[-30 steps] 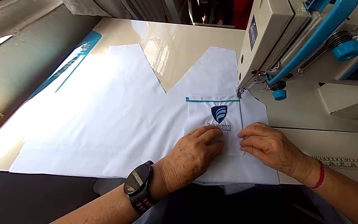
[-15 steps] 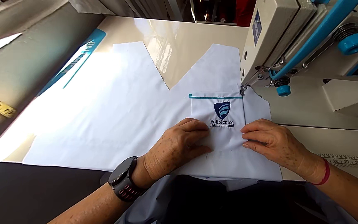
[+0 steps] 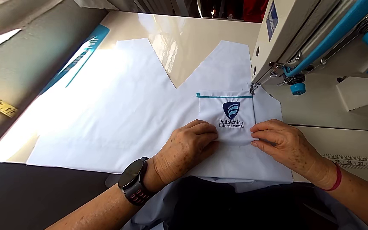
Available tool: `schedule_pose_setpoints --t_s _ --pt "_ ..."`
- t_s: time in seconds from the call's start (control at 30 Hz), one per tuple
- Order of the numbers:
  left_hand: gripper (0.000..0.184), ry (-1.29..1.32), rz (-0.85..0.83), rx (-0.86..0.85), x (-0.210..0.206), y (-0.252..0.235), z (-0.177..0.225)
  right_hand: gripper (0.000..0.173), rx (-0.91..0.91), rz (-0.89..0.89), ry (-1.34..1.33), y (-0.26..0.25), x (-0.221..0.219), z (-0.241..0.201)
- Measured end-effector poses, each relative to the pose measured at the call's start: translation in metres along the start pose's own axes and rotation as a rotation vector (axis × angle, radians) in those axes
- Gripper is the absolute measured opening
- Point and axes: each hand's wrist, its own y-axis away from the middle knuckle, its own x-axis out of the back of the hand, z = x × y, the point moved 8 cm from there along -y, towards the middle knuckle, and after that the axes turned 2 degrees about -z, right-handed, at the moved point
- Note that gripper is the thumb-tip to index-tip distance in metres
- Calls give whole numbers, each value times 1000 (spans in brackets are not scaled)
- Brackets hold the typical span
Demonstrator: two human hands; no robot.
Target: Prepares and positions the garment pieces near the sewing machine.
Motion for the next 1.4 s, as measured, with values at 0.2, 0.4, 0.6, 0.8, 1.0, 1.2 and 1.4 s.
schedule_pose_setpoints --t_s 0.2,0.4,0.6,0.8,1.0,1.2,1.4 --pt "19 45 -11 46 4 -11 -7 14 -78 -10 -74 -6 4 6" --pt "20 -11 19 36 5 -13 -4 18 109 24 91 -7 3 -5" --pt "23 -145 -34 -155 -2 -1 12 19 427 -42 266 2 -2 -22" --pt "38 -211 -238 -130 -8 7 23 32 417 -185 239 14 -1 -16" --pt "22 12 -91 -58 -46 -43 50 30 342 -192 77 8 2 -7" --pt "19 -37 0 -35 -50 -42 47 22 345 -107 -1 1 0 3" --pt "16 -117 103 23 -52 -43 48 18 413 64 66 -1 -3 -3"
